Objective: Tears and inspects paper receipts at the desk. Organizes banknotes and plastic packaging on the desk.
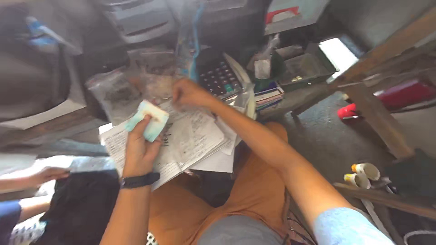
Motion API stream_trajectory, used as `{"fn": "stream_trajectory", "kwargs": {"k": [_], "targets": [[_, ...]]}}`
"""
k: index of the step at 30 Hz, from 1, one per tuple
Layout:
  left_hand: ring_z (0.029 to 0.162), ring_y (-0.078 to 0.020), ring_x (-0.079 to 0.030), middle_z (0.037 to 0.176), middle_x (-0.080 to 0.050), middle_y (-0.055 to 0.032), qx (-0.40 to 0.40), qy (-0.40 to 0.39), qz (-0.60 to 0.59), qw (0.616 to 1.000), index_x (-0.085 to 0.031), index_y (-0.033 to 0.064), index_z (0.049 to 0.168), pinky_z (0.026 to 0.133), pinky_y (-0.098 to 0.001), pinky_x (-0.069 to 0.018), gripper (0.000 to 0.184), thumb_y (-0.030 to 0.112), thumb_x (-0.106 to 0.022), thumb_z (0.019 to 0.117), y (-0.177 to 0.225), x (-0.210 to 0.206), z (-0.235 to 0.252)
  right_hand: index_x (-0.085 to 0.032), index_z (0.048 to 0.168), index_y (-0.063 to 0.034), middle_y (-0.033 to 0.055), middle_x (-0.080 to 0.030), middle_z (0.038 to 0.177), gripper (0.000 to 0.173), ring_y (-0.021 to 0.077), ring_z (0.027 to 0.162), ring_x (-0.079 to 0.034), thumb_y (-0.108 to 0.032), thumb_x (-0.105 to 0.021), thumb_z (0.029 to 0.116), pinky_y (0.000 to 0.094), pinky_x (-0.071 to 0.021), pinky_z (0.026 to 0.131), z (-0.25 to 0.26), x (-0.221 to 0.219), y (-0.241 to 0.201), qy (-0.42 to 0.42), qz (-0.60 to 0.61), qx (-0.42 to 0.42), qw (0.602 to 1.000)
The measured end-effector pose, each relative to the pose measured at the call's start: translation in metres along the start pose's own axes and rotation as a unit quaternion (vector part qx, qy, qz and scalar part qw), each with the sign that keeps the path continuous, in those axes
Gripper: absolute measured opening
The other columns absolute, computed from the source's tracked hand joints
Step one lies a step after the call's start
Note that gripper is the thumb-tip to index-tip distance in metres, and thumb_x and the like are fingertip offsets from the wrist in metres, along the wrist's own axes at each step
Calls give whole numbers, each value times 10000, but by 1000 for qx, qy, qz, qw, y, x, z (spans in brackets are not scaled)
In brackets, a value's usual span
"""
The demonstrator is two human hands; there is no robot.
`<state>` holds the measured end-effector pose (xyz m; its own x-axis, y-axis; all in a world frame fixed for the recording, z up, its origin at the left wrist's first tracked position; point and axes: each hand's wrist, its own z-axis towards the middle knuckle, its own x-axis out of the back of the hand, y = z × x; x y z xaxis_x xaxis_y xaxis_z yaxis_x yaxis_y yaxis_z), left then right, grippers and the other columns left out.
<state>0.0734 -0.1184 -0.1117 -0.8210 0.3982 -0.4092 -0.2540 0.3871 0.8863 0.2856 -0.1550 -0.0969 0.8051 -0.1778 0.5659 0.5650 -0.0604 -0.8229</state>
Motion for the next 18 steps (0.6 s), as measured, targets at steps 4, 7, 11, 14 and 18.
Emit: {"fn": "stream_trajectory", "kwargs": {"k": [4, 7, 11, 14, 18], "targets": [[1034, -202, -695, 1143, -678, -83, 24, 19, -82, 996, -528, 128, 1279, 859, -373, -606, 266, 224, -377, 1082, 6, -13, 2, -594, 1272, -48, -31, -596, 912, 235, -15, 592, -476, -127, -492, 1076, 136, -419, 521, -21, 23, -8, 21, 337, -118, 934], [1020, -204, -695, 1132, -677, -91, 28, 5, -120, 992, -514, 120, 1295, 854, -376, -603, 295, 267, -344, 1104, 9, -14, 4, -553, 1064, -152, -63, -546, 772, 356, 28, 614, -541, -479, -415, 1092, 188, -489, 573, -25, 32, -15, 42, 360, -209, 908], [1112, -263, -671, 1225, -646, -129, 9, -42, -156, 987, -476, 106, 1374, 935, -425, -582, 348, 289, -332, 1115, 19, -19, -3, -451, 810, -220, -108, -387, 566, 428, 0, 439, -350, -483, -300, 1113, 161, -315, 419, -31, 27, -26, 17, 345, -196, 918], [1178, -284, -642, 1289, -619, -140, -12, -89, -161, 983, -439, 105, 1413, 987, -466, -558, 391, 329, -297, 1126, 22, -21, -6, -610, 1103, -103, -105, -455, 673, 220, -25, 475, -348, -277, -477, 1089, 152, -303, 428, -50, 10, -42, 35, 242, -77, 967], [1193, -255, -630, 1305, -608, -127, -40, -137, -134, 981, -420, 102, 1431, 1006, -444, -547, 404, 335, -303, 1122, 13, -20, -8, -678, 1098, -46, -22, -665, 932, 188, -27, 638, -530, -108, -731, 929, 134, -392, 503, -54, -16, -48, 130, 239, 6, 962]]}}
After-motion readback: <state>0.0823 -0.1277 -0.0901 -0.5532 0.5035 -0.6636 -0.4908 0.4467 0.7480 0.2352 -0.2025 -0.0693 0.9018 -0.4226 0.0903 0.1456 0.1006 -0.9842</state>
